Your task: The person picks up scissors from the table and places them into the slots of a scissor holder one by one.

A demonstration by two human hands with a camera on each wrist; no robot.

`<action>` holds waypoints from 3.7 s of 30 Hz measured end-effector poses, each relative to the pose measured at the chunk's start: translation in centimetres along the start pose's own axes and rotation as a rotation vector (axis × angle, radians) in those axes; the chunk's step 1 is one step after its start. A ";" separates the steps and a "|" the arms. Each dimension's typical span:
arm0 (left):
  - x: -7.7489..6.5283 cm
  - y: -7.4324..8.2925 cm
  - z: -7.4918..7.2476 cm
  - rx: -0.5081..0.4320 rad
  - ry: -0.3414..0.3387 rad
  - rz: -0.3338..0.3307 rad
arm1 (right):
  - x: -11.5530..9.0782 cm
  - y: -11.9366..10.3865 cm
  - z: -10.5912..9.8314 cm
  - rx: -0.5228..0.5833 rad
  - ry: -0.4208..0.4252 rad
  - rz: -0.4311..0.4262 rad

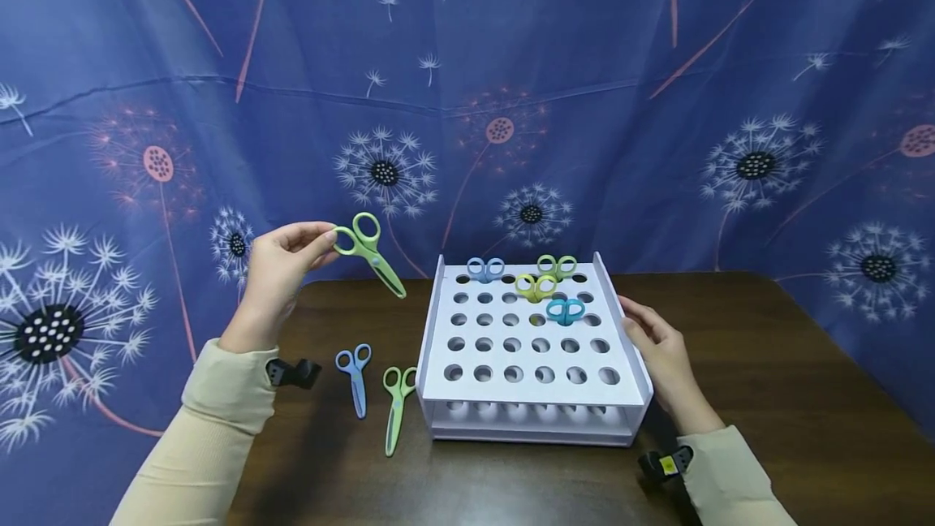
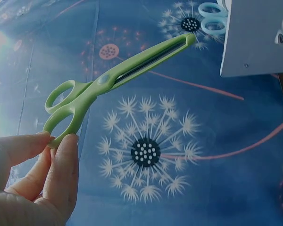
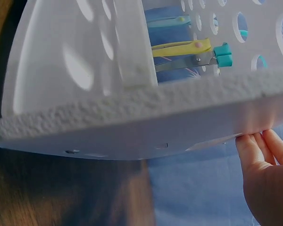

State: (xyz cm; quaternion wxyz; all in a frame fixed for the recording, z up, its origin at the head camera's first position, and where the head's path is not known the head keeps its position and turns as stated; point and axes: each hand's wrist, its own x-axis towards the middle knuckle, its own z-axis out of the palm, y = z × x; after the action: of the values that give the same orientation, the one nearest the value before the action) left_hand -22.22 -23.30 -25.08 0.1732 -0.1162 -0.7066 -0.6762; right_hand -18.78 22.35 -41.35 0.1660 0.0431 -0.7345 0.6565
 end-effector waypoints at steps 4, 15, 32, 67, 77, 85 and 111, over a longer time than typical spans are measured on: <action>0.3 -0.3 1.0 -0.018 -0.024 -0.004 | -0.1 0.1 -0.4 -0.024 0.004 -0.001; 0.6 -0.7 2.9 0.025 -0.080 -0.024 | 0.0 0.1 -0.1 0.019 -0.015 -0.017; 0.9 -2.6 5.8 0.101 -0.148 -0.082 | 0.3 0.1 -0.2 -0.005 -0.006 -0.019; 0.5 -4.9 10.7 0.138 -0.240 -0.121 | 0.2 0.0 -0.1 0.038 -0.012 -0.015; 0.3 -5.8 11.5 0.203 -0.277 -0.133 | 0.1 0.0 -0.1 0.046 -0.007 -0.017; 0.1 -6.2 12.0 0.379 -0.302 -0.084 | 0.1 0.0 -0.1 0.044 -0.001 -0.009; -0.4 -7.2 13.2 0.663 -0.412 0.046 | 0.1 -0.1 -0.1 0.055 0.002 0.000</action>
State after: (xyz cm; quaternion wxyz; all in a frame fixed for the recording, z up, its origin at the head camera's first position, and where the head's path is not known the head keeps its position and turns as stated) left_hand -25.85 -10.51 -32.15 0.0708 -0.2029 -0.9039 -0.3698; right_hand -18.83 22.46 -41.26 0.1655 0.0472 -0.7159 0.6766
